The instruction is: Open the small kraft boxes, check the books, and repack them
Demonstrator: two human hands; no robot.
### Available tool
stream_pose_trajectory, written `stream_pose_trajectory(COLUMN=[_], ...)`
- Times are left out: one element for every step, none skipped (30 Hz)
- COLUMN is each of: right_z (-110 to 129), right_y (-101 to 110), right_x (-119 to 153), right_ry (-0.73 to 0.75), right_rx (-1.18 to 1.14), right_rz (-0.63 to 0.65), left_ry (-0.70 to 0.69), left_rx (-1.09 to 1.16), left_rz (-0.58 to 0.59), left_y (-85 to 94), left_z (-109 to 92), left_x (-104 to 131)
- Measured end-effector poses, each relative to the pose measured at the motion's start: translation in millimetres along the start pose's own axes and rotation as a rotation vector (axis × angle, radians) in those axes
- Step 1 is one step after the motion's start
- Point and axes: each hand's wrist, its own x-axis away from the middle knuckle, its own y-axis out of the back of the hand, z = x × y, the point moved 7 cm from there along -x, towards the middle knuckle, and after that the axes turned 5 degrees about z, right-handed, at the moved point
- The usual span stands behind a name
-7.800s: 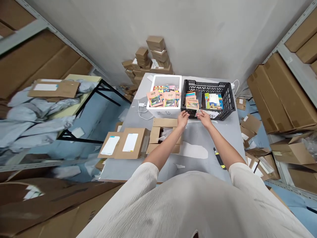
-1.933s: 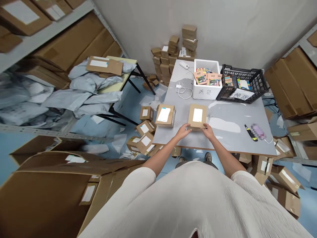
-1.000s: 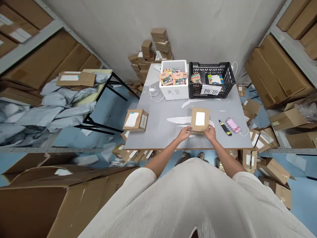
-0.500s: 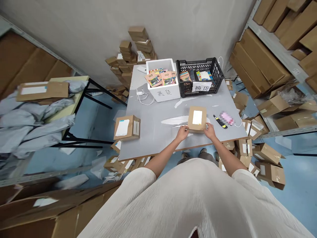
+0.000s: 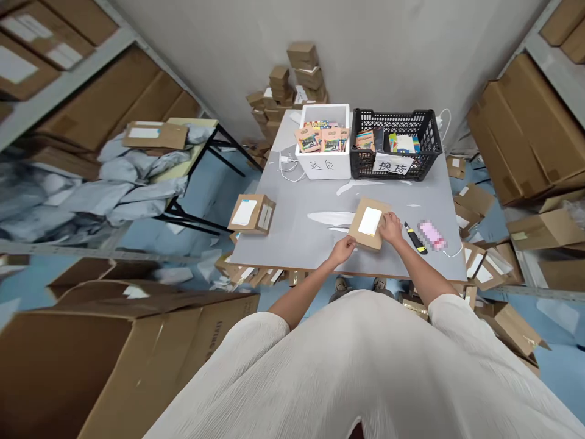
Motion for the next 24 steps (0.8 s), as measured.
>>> stream_pose_trajectory(right_z=[-1, -1, -1, -1, -1, -1, -2, -2, -2, -3, -3, -4, -5, -7, -9, -13, -17, -21, -26, -32, -37, -43, -48, -53], right_y=[3, 6, 8, 10, 12, 13, 14, 15, 16, 16, 17, 17, 18, 18, 18, 18, 17, 17, 16, 15, 14, 13, 12, 11], right_x=[-8, -16, -24, -31, -39, -45, -51, -56, -60, -63, -65, -66, -65, -64, -62, -59, -55, -51, -46, -41, -35, -30, -23, -17], right_ry=[0.008, 0.019, 0.036, 0.058, 0.081, 0.104, 0.124, 0.142, 0.158, 0.173, 0.188, 0.199, 0.206, 0.208, 0.203, 0.194, 0.182, 0.167, 0.15, 0.131, 0.111, 0.091, 0.067, 0.041], right_rx=[0.025, 0.05, 0.073, 0.093, 0.107, 0.117, 0.121, 0.121, 0.118, 0.112, 0.103, 0.092, 0.078, 0.062, 0.046, 0.03, 0.016, 0.003, -0.008, -0.019, -0.031, -0.045, -0.06, -0.074], right_rz=[0.015, 0.03, 0.045, 0.06, 0.073, 0.084, 0.093, 0.099, 0.102, 0.102, 0.099, 0.095, 0.09, 0.085, 0.079, 0.072, 0.063, 0.052, 0.04, 0.027, 0.015, 0.004, -0.006, -0.013], left_ry=[0.019, 0.041, 0.062, 0.079, 0.089, 0.093, 0.091, 0.087, 0.084, 0.086, 0.093, 0.104, 0.116, 0.128, 0.138, 0.146, 0.152, 0.157, 0.161, 0.162, 0.161, 0.158, 0.155, 0.154], left_rx=[0.004, 0.006, 0.007, 0.007, 0.009, 0.011, 0.01, 0.005, -0.005, -0.019, -0.035, -0.051, -0.064, -0.073, -0.081, -0.088, -0.093, -0.096, -0.095, -0.092, -0.088, -0.085, -0.085, -0.089], left_rz=[-0.024, -0.048, -0.068, -0.085, -0.101, -0.116, -0.136, -0.16, -0.185, -0.207, -0.223, -0.233, -0.241, -0.248, -0.257, -0.266, -0.275, -0.281, -0.282, -0.281, -0.279, -0.276, -0.271, -0.265], left_y=[-1.2, -3.0, -5.4, -8.3, -11.4, -14.5, -17.1, -19.2, -20.7, -21.8, -22.5, -22.9, -22.6, -21.6, -19.7, -17.1, -13.9, -10.7, -7.6, -4.9, -2.6, -0.9, 0.1, 0.6], left_z=[0, 0, 1, 1, 1, 1, 0, -1, -2, -3, -3, -3, -3, -3, -3, -3, -4, -4, -5, -6, -7, -9, -11, -13], left_x=[0, 0, 0, 0, 0, 0, 1, 1, 1, 1, 2, 2, 1, 1, 0, -1, -3, -5, -7, -10, -14, -17, -21, -24])
